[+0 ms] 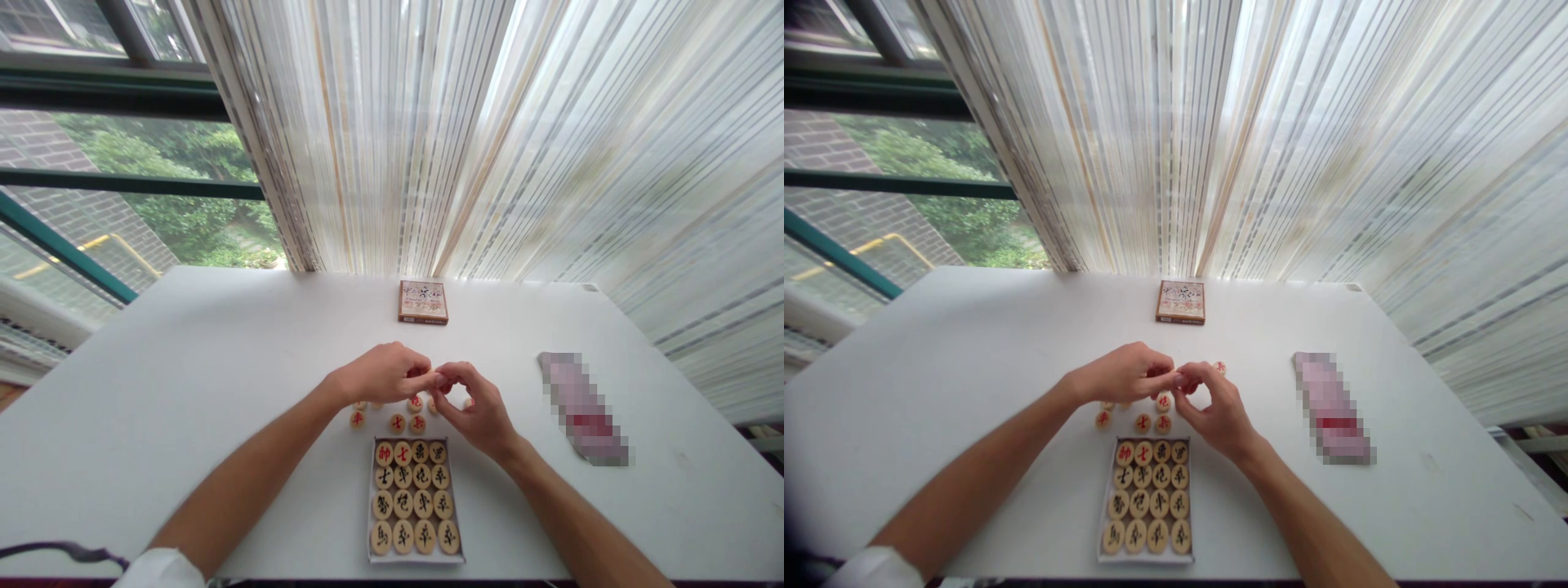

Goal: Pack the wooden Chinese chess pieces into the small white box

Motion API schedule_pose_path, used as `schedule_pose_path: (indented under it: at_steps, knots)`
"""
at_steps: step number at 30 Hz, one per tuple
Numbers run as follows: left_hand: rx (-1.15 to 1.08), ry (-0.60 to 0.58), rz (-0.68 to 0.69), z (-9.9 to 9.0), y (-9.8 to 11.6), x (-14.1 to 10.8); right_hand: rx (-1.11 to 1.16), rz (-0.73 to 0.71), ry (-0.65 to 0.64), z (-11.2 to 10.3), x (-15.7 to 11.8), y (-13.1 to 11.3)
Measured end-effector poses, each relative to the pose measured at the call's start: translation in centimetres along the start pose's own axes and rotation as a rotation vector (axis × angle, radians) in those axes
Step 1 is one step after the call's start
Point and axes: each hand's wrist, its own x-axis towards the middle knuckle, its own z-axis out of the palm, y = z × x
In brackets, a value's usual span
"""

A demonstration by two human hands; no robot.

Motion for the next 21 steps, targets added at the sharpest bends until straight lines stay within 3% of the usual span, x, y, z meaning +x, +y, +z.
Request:
schedule_pose_path:
  at_steps: [21]
  knots:
    - [-0.076, -0.111, 0.035, -0.89, 0.26, -0.32, 0.072, -0.020, -0.020, 0.14, -0.08, 0.32]
